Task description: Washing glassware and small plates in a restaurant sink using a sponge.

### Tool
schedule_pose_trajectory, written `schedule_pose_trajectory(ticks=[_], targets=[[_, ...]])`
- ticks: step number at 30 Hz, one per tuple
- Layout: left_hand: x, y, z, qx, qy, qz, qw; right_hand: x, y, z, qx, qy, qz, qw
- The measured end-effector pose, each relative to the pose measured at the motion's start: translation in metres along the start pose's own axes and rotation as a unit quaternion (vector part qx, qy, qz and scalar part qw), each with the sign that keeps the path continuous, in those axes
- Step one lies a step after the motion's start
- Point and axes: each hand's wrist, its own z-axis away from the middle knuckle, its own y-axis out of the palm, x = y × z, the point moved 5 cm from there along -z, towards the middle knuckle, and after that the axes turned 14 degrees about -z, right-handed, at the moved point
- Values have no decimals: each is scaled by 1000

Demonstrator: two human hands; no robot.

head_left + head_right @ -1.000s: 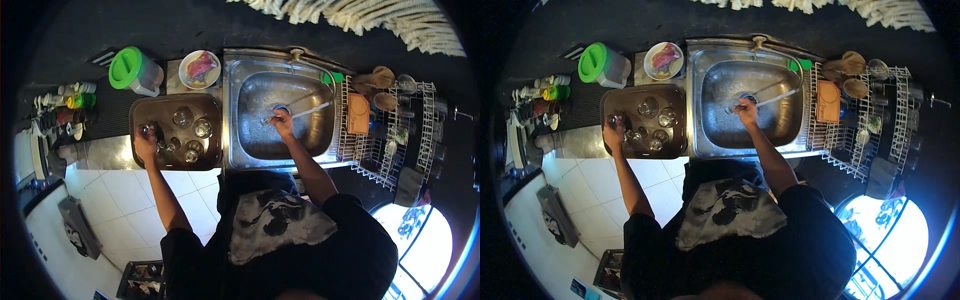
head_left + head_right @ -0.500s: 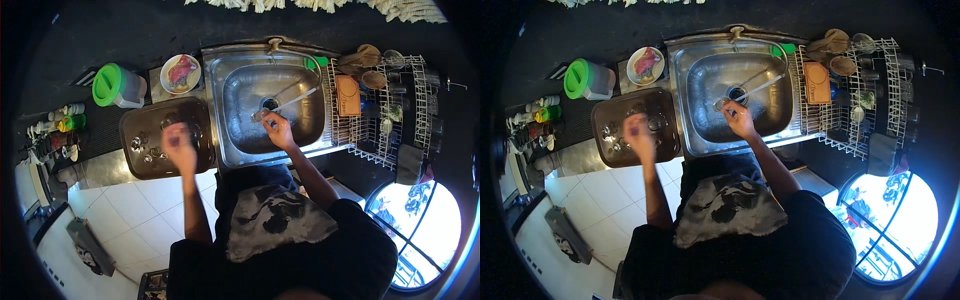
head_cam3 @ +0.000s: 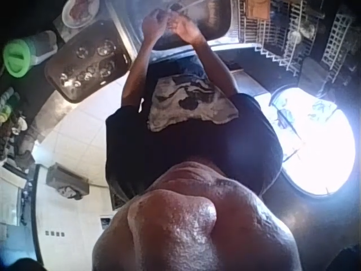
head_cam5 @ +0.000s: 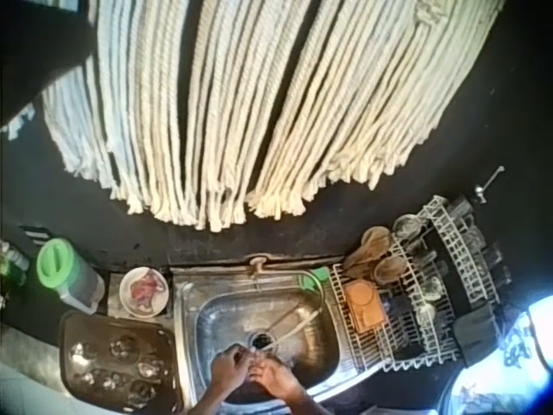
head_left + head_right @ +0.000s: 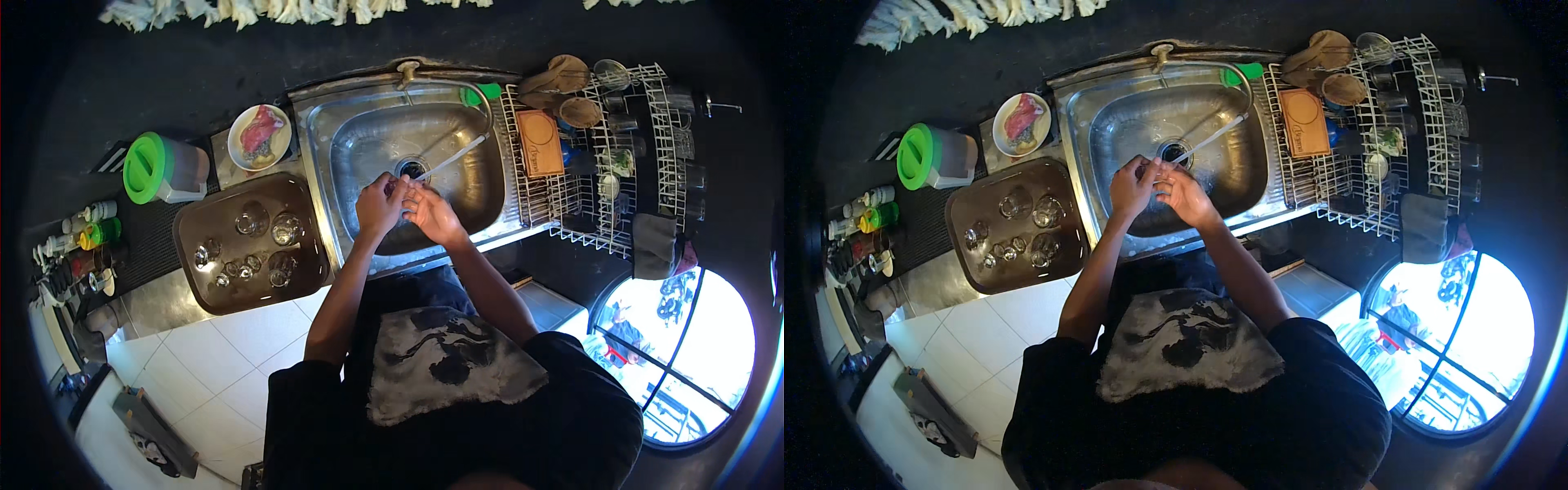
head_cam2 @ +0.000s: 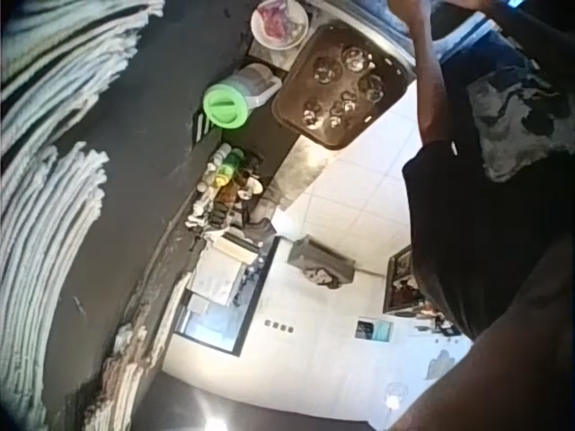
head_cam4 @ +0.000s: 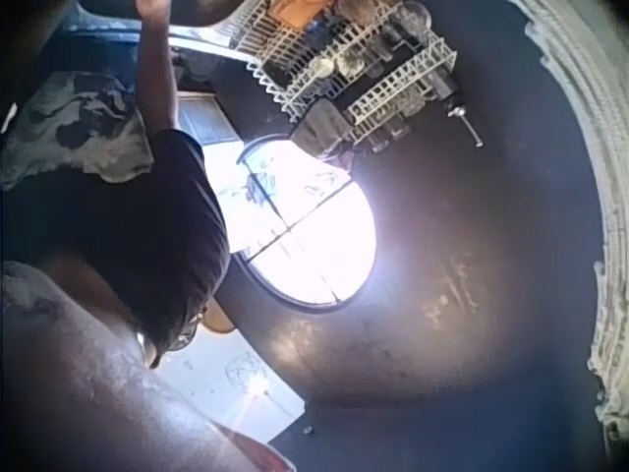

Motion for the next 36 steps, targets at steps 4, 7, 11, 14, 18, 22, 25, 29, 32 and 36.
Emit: schedule_pose_trajectory(ticks=[4,7,11,14,18,22,25,29,32,36], targets=[[-26,8,-6,30,85,-107,990,-12,-57,-19,-33,-11,-154,987],[-2,21,-6,42,126,-150,980,-34,-55,-28,-82,-8,-139,987],[-15,63,-26,72,190,-132,970,-12,-141,-42,83,-35,-193,977],[57,94,-26,232,-97,326,911,-17,-147,-34,-204,-71,-133,967],[71,95,-12,229,-176,496,819,-4,-135,-25,-203,-81,-148,965],[79,107,-6,229,-194,511,805,4,-132,-23,-230,-81,-8,970],[81,108,-2,218,-209,501,811,10,-132,-28,-242,-50,53,967],[79,109,3,265,-240,412,838,13,-122,-41,-223,-78,61,970],[84,113,12,249,-254,345,869,14,-116,-39,-311,-104,85,941],[97,121,14,232,-233,304,894,7,-109,-43,-261,-153,265,916]])
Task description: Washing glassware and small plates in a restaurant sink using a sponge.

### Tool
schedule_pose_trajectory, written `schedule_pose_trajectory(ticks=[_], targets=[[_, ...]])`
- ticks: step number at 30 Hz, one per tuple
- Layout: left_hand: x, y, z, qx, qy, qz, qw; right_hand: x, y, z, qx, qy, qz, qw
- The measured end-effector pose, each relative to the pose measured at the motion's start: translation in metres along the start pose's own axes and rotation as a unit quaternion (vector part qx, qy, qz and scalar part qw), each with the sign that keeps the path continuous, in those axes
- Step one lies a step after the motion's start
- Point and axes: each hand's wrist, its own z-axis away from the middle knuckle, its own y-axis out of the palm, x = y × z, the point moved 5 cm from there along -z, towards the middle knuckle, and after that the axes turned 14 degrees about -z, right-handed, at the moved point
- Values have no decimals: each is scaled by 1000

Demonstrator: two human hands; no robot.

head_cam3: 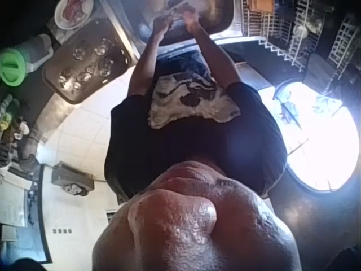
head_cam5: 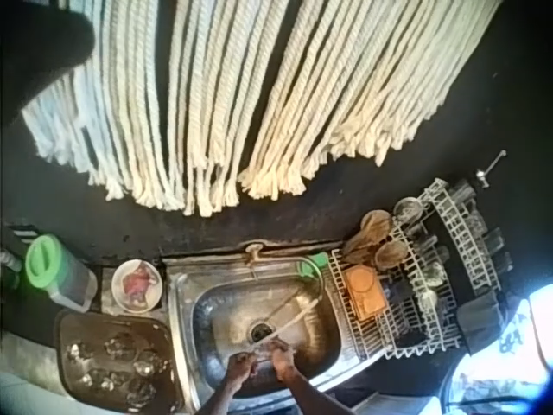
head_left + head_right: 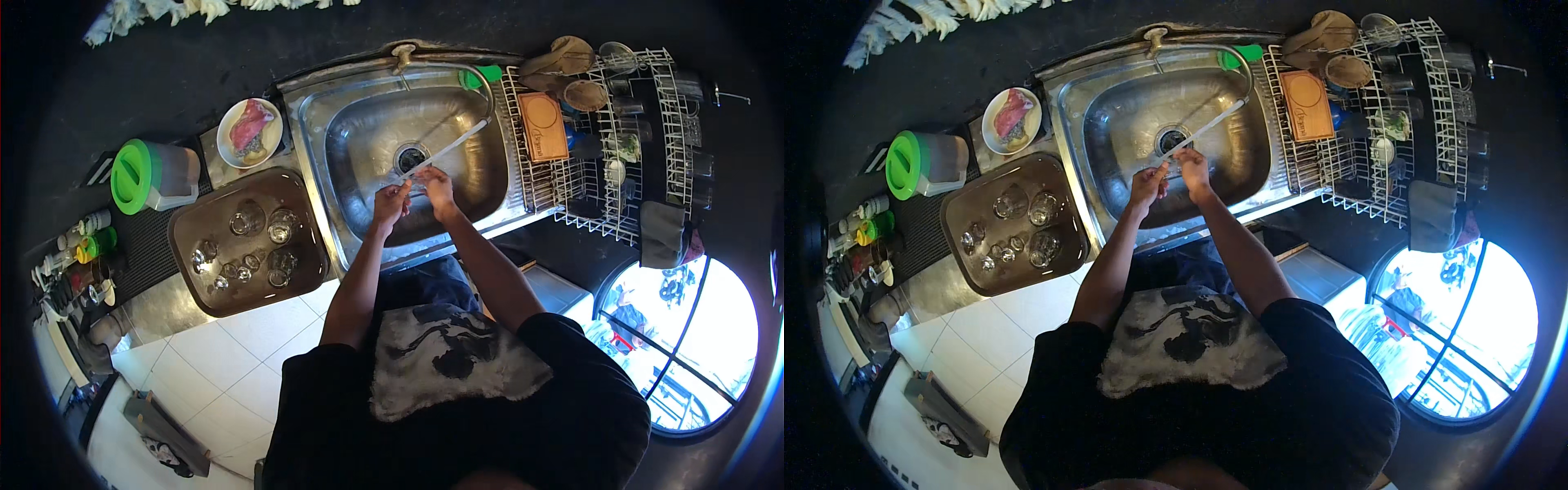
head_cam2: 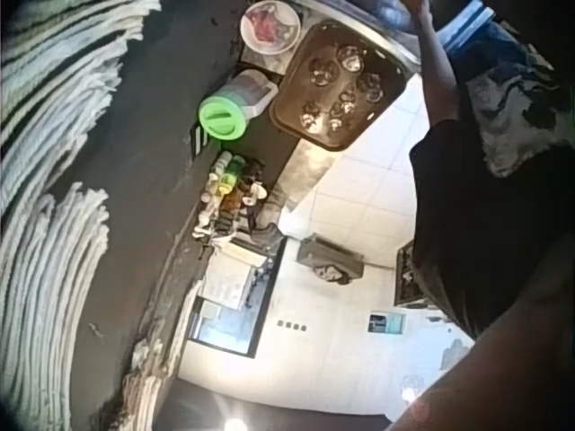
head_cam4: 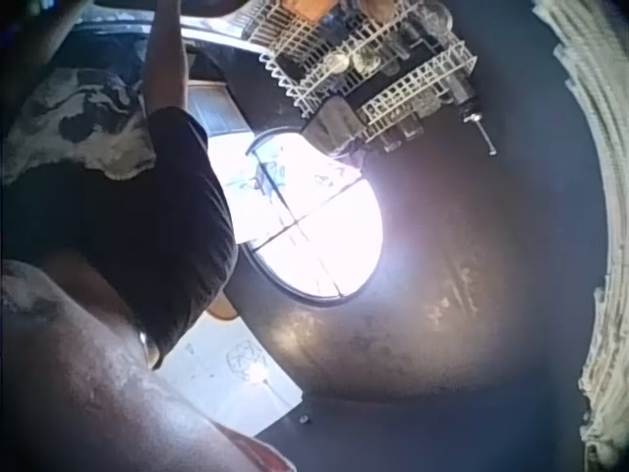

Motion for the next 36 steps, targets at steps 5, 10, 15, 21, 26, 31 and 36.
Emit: schedule_pose_trajectory(ticks=[5,10,15,21,26,31,36], targets=[[-16,16,5,-92,107,18,990,-3,11,17,-31,-172,180,968],[-28,2,7,-185,219,33,957,7,18,21,-72,-136,12,988],[-37,-15,-1,-38,196,72,977,38,26,21,160,76,-52,983],[-51,-13,-13,-47,186,16,981,56,32,9,190,97,-56,975],[-82,2,3,-124,317,-300,891,64,27,3,37,-95,292,951],[-58,4,17,-137,198,-427,871,104,115,47,3,-419,362,833],[-58,4,53,-263,342,-423,797,111,263,55,229,-464,331,789]])
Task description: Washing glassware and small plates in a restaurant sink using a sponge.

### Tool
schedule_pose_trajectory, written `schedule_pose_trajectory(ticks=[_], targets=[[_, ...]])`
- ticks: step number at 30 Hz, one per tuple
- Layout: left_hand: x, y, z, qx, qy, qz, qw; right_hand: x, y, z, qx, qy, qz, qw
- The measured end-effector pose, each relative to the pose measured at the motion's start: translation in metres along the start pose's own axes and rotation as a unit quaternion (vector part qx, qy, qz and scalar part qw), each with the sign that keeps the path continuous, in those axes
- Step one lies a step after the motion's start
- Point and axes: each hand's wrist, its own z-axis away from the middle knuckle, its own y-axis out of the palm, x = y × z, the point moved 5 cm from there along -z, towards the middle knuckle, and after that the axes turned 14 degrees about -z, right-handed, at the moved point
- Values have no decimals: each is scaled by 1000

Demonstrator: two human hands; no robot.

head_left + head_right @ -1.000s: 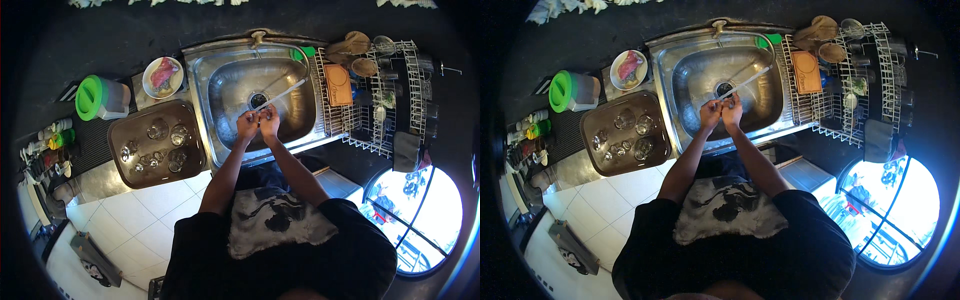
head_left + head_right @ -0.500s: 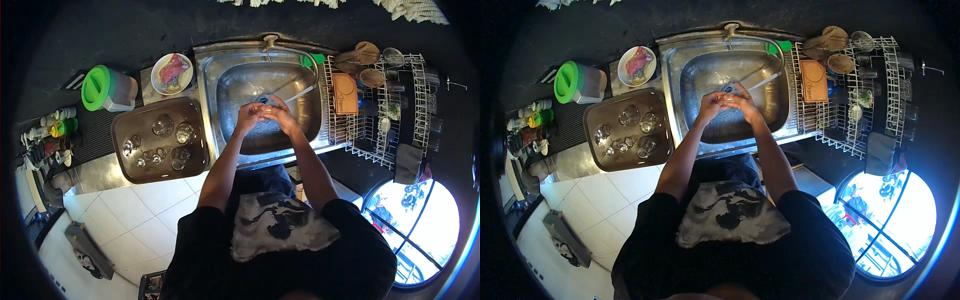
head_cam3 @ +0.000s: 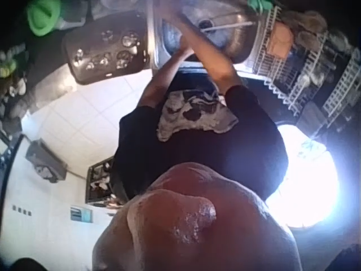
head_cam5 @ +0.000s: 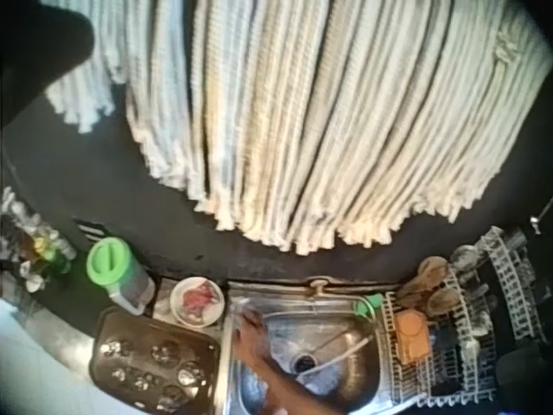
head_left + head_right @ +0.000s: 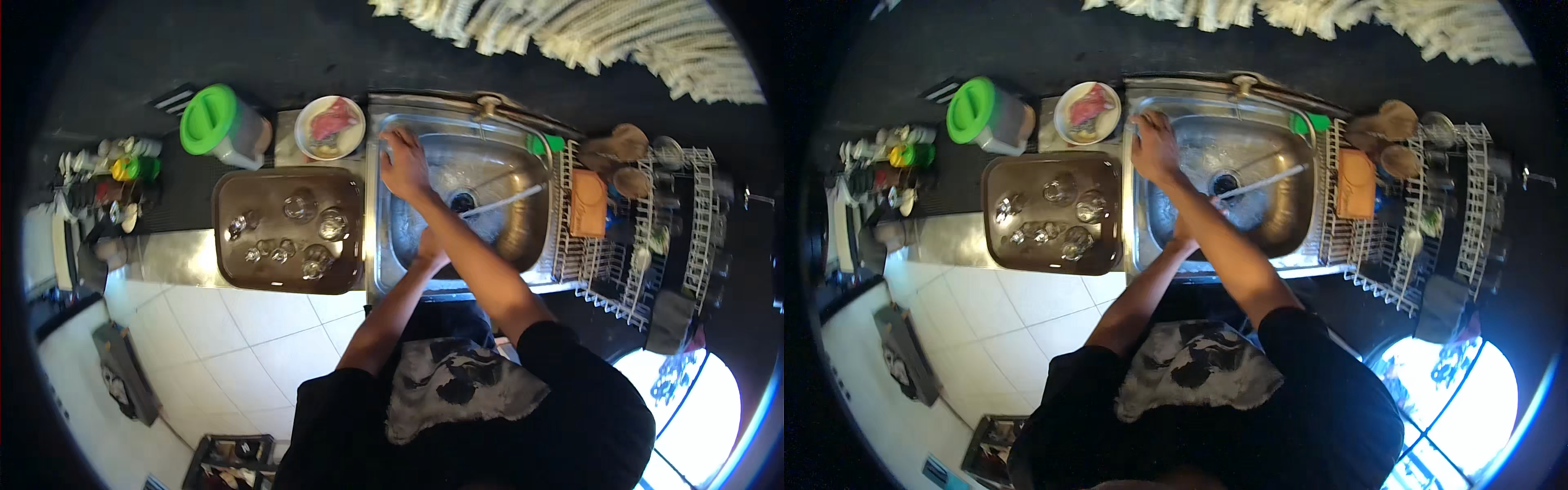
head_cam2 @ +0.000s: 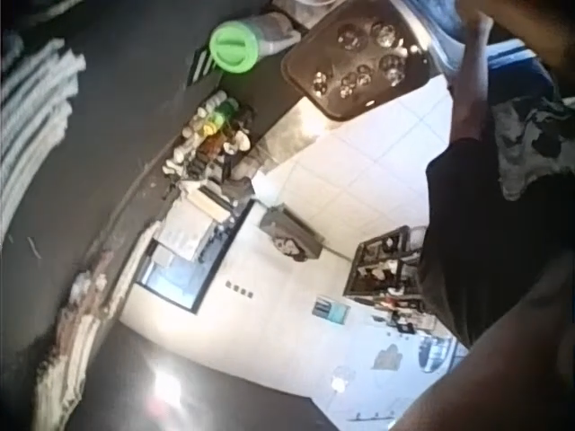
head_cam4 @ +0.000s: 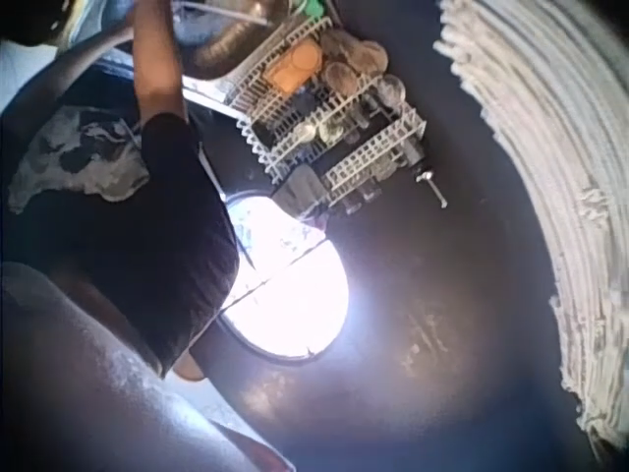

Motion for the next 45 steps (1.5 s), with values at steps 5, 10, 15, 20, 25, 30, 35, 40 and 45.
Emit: schedule_pose_trajectory(ticks=[5,10,15,20,25,30,35,40,45], targets=[[-20,-45,6,-3,-56,-16,998,10,62,-70,220,-147,90,960],[-12,-76,18,-84,-128,-22,988,-2,92,-85,304,-71,143,939],[-18,-99,16,-163,-197,0,967,-28,67,-99,64,-3,-71,995],[-17,-130,43,-245,-276,74,927,-27,21,-90,11,73,-394,916],[-35,-161,47,-329,-280,171,885,-42,-74,-22,-18,186,-473,861],[-65,-147,-5,-245,-213,288,901,-51,-142,80,-51,306,-596,740],[-93,-151,-45,-127,-162,259,944,3,-202,93,-102,259,-620,734],[-130,-152,-77,-128,-96,296,942,-4,-240,80,-139,150,-580,788],[-140,-136,-87,-130,-101,289,943,-14,-256,85,-133,149,-546,814]])
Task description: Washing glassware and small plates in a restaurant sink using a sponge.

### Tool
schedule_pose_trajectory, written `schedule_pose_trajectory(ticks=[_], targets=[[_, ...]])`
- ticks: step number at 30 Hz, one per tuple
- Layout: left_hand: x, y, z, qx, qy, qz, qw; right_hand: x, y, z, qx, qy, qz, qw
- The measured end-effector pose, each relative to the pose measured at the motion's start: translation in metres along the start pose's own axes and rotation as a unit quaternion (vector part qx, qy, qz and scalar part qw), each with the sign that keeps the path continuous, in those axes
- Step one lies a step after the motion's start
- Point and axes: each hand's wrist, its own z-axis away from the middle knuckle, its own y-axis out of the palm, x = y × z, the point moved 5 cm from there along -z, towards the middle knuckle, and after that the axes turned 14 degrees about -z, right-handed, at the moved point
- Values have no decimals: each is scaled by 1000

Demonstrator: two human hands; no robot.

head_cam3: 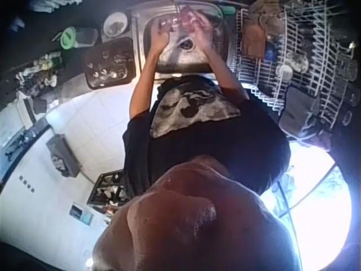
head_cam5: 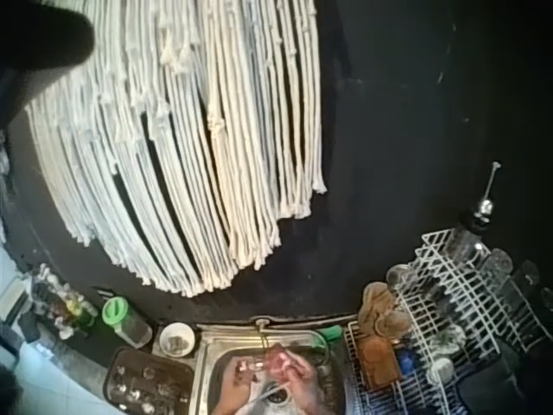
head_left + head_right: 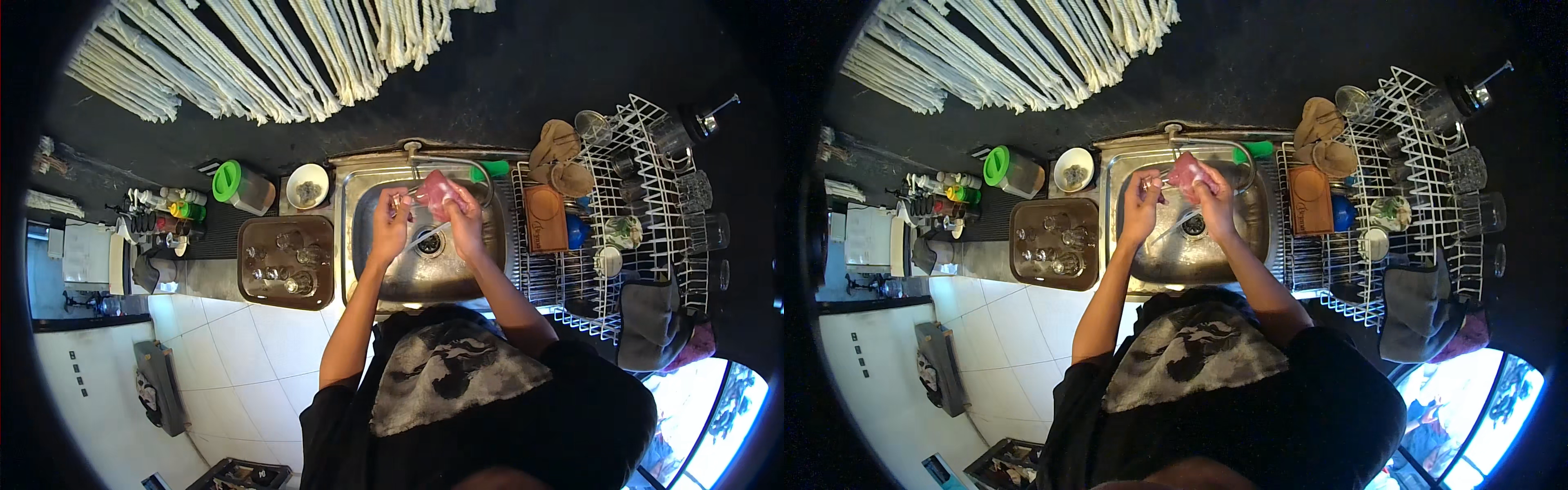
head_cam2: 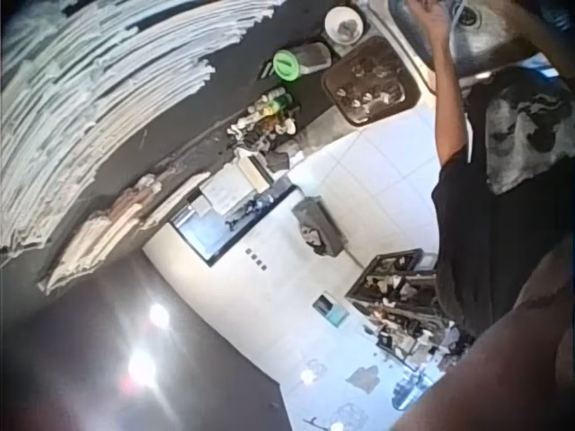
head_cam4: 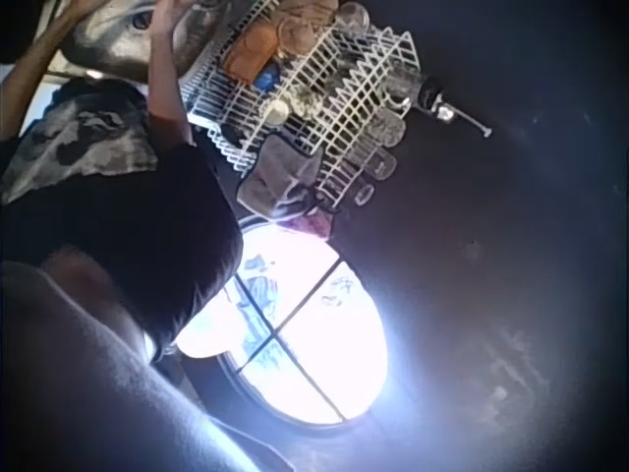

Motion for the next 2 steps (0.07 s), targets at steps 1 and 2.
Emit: schedule_pose_trajectory(ticks=[1,2], targets=[[0,6,0,45,-12,-5,999,-1,-3,1,0,-4,2,1000],[1,10,1,89,-27,-10,996,3,-1,5,10,23,-2,1000]])
